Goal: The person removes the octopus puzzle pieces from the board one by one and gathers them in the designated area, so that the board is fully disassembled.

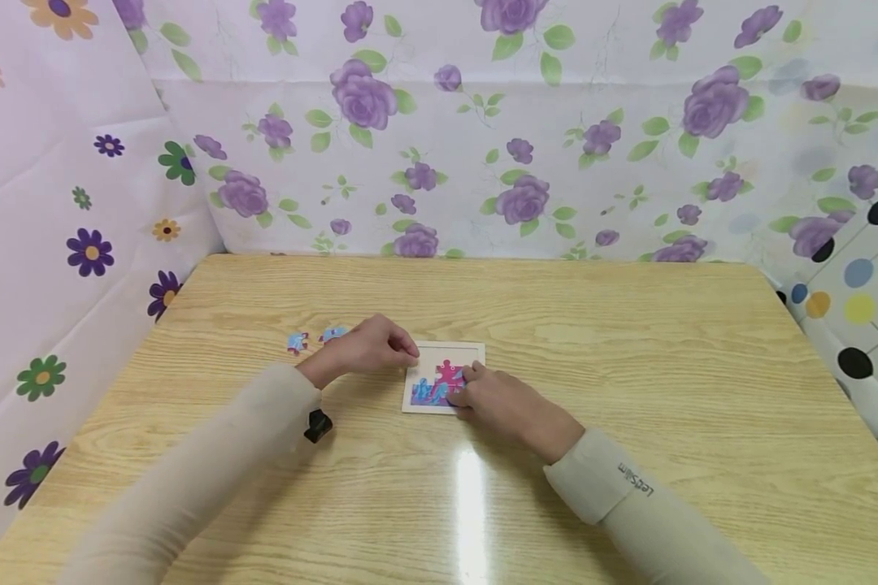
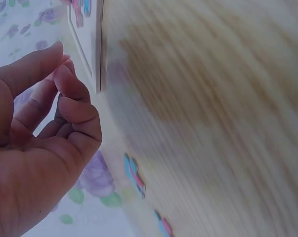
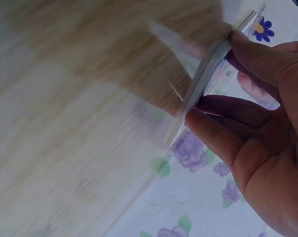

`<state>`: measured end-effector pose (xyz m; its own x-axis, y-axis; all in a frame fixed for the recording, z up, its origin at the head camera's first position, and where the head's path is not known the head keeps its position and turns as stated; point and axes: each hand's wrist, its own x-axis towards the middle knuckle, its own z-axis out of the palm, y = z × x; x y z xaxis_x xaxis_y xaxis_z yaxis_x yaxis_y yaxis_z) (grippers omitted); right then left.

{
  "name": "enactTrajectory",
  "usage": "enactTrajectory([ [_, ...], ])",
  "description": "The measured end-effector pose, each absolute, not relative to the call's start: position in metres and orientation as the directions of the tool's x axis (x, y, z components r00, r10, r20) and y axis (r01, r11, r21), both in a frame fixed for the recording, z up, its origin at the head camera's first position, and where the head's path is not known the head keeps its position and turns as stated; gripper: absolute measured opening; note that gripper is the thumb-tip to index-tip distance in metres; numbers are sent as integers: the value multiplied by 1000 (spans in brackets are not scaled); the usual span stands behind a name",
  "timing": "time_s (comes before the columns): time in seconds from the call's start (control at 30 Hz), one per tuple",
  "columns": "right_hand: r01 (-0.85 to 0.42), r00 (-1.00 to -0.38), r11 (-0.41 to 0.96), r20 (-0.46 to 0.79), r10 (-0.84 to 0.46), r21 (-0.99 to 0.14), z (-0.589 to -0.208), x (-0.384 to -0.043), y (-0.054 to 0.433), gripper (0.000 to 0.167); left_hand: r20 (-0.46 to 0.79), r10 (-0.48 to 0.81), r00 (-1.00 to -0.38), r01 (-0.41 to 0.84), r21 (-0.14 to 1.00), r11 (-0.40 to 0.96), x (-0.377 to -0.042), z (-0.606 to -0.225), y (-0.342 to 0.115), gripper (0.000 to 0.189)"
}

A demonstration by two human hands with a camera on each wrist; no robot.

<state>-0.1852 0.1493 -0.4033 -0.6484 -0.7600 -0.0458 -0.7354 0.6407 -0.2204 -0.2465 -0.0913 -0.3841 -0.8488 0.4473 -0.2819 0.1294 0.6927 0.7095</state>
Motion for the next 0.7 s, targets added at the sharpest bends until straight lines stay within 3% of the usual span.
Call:
enactTrajectory([
  [0.7, -783, -606, 594, 11, -796, -185, -405, -187, 150, 26, -275, 482, -832, 197, 666, 720, -247, -396, -64, 4],
])
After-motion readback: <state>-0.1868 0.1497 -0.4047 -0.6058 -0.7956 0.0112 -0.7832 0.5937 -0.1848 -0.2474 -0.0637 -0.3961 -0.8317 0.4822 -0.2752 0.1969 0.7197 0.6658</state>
